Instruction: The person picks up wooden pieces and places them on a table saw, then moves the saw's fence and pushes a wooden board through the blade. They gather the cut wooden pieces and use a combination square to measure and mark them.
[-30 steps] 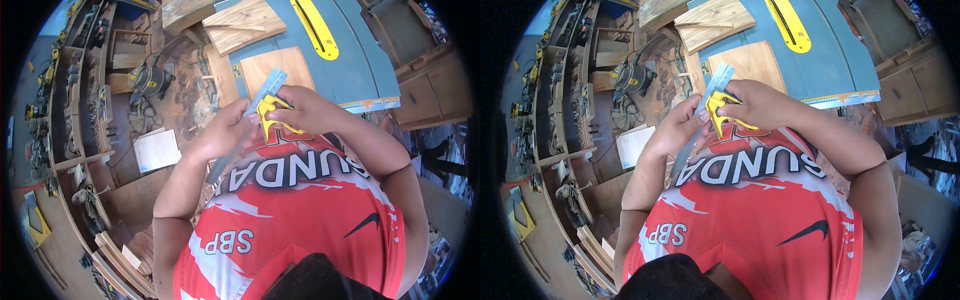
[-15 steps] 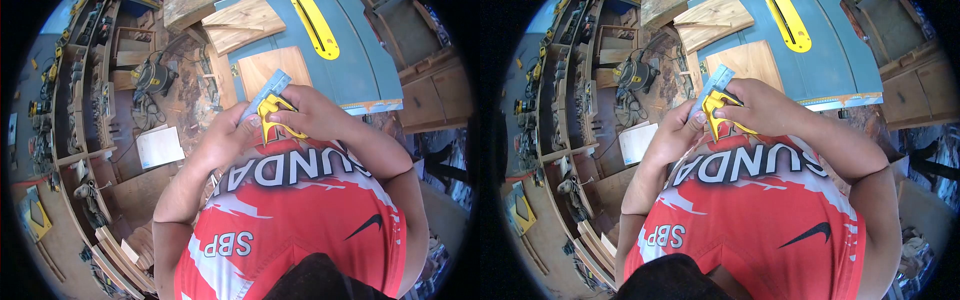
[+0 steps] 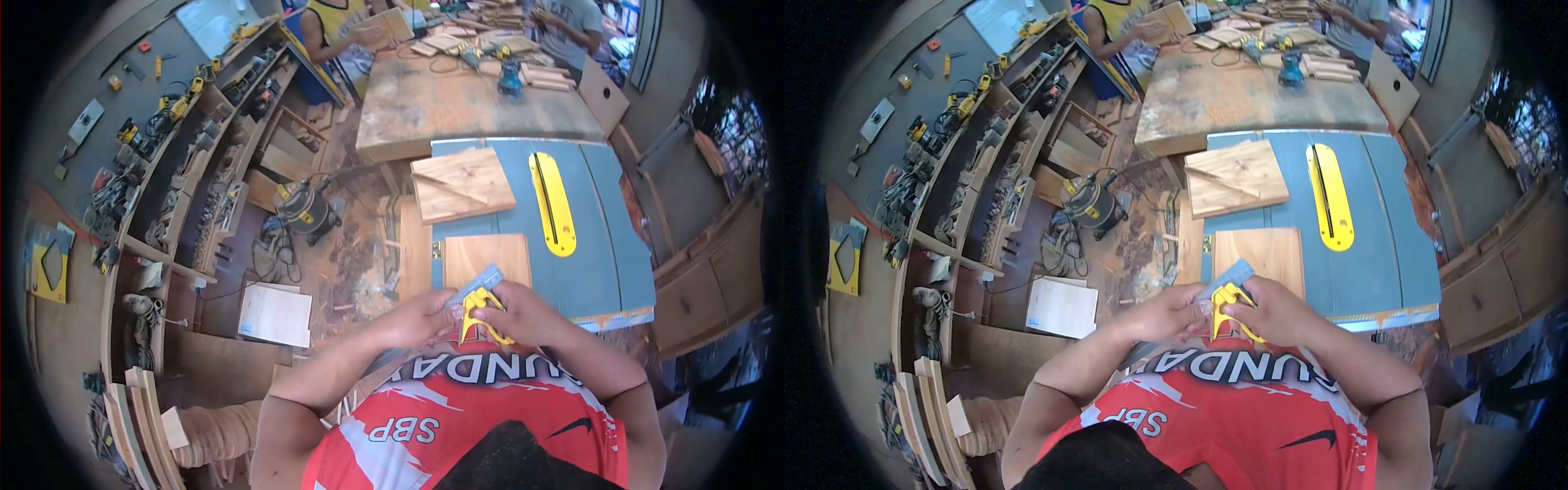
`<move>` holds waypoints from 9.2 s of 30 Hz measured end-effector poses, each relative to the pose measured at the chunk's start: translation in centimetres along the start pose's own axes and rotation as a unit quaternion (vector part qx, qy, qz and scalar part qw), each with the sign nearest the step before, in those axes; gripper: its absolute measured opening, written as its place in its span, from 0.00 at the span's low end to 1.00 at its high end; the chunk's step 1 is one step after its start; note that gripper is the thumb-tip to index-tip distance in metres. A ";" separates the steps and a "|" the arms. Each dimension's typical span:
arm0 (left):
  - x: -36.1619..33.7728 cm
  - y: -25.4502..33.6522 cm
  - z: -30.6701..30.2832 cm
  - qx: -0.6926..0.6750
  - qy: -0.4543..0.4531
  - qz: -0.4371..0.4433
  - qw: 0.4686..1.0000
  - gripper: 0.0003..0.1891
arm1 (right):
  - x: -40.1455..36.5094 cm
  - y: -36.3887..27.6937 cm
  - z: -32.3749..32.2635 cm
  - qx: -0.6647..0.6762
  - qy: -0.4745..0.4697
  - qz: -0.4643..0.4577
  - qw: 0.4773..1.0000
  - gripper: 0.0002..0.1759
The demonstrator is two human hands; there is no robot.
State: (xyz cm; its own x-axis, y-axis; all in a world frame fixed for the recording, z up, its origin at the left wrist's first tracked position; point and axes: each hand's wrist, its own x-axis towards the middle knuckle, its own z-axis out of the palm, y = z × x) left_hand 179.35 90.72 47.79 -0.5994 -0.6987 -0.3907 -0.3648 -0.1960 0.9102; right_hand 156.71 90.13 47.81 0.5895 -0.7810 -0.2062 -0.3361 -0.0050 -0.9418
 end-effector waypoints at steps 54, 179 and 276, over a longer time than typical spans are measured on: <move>-0.4 -2.4 1.5 -0.039 0.044 0.041 0.997 0.15 | -0.3 0.5 0.6 0.088 -0.038 0.024 0.995 0.13; -1.9 0.2 3.3 -0.085 0.056 -0.019 0.995 0.17 | -1.3 0.6 -0.3 -0.030 -0.037 -0.046 0.998 0.19; -0.7 0.4 2.0 -0.049 0.044 -0.067 0.996 0.19 | -0.2 0.4 -1.0 0.000 -0.071 0.024 0.997 0.18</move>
State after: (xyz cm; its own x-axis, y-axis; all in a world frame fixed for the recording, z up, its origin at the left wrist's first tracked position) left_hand 178.21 92.56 48.16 -0.4833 -0.7191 -0.4993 -0.3638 -0.3538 0.8617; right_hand 155.74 89.61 47.76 0.6707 -0.6840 -0.2870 -0.3671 0.0302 -0.9297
